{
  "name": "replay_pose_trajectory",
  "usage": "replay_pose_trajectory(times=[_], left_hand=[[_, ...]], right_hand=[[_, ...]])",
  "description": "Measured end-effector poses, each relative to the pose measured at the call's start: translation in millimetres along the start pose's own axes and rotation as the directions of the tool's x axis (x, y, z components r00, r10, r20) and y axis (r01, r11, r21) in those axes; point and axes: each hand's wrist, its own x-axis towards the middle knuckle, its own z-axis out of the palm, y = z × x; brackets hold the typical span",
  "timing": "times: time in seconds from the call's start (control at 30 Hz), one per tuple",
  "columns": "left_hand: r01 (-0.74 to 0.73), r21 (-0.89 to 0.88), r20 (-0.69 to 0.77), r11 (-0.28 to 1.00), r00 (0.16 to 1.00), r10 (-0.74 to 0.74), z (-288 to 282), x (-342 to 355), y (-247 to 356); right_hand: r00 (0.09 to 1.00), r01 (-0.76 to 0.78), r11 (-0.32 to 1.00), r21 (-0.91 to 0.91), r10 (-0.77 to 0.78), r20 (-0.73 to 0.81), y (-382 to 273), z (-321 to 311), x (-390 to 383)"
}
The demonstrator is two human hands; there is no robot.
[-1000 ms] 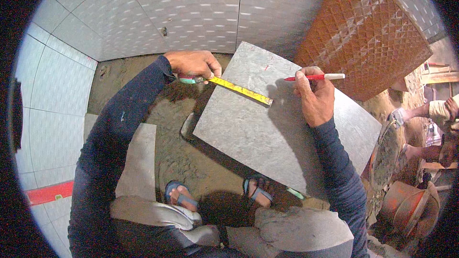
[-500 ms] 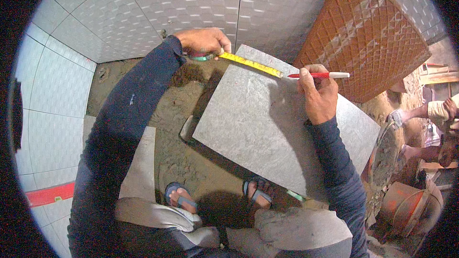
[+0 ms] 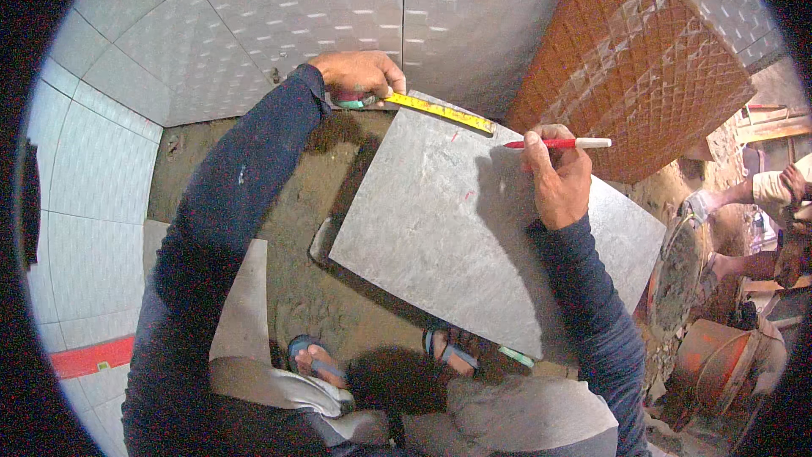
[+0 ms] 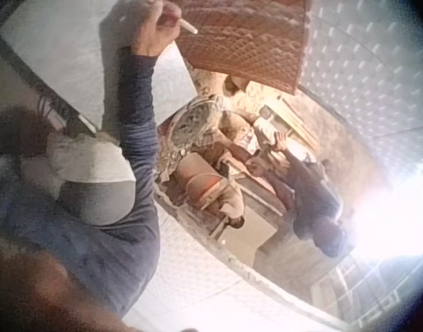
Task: The person measures a large grey floor tile using a tape measure and a red spirit level. They mark the tile with a red marker to indicate cut lines and alignment points. The person then places the tile on the floor to check its fit against the wall and adjacent tiles.
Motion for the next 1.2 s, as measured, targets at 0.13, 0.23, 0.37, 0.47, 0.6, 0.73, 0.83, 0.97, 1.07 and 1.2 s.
replay_pose_trajectory(times=[0.13, 0.23, 0.37, 0.47, 0.6, 0.73, 0.83, 0.97, 1.07, 1.2], left_hand=[[-0.042, -0.04, 0.003, 0.998, 0.999, 0.042, 1.6, 2.6, -10.3], [-0.094, -0.061, -0.008, 0.994, 0.996, 0.093, 3.0, 3.5, -14.7], [-0.016, -0.031, 0.003, 0.999, 1.0, 0.016, 1.3, -1.0, -4.3], [-0.001, -0.018, -0.014, 1.0, 1.0, 0.0, 1.5, -1.8, -4.2], [0.041, -0.053, -0.018, 0.998, 0.999, -0.042, 0.8, -3.9, 5.3], [0.03, -0.067, -0.017, 0.997, 0.999, -0.031, -1.2, -8.0, 10.0], [-0.008, -0.06, -0.012, 0.998, 1.0, 0.007, -0.3, -4.2, 0.1], [-0.016, -0.071, 0.006, 0.997, 1.0, 0.016, 1.4, 2.4, -8.0], [-0.003, -0.058, 0.006, 0.998, 1.0, 0.004, 1.8, 4.5, -6.8], [0.019, -0.067, 0.013, 0.998, 1.0, -0.018, 2.3, 7.7, -10.3]], right_hand=[[1.0, -0.003, 1.0, 0.004, 0.003, -0.008, -0.6, 2.0, 0.5], [1.0, 0.007, 1.0, -0.009, -0.007, 0.001, -1.7, 1.5, 1.0], [1.0, -0.017, 0.999, 0.03, 0.017, -0.001, 3.2, 2.5, 1.7], [1.0, -0.027, 1.0, 0.012, 0.027, 0.0, -0.3, 3.0, 1.9], [1.0, -0.017, 0.999, 0.032, 0.017, -0.006, 0.1, 2.7, 1.5], [1.0, -0.024, 0.999, 0.043, 0.024, 0.0, -2.0, 2.9, 0.6], [1.0, -0.028, 0.998, 0.056, 0.028, 0.002, 0.0, 4.3, 2.0], [1.0, -0.022, 0.999, 0.034, 0.022, 0.007, 0.4, 4.3, 2.2], [1.0, -0.028, 0.999, 0.04, 0.028, 0.0, -1.4, 3.8, 1.1], [0.999, -0.036, 0.998, 0.057, 0.036, 0.004, -4.8, 5.1, 1.0]])
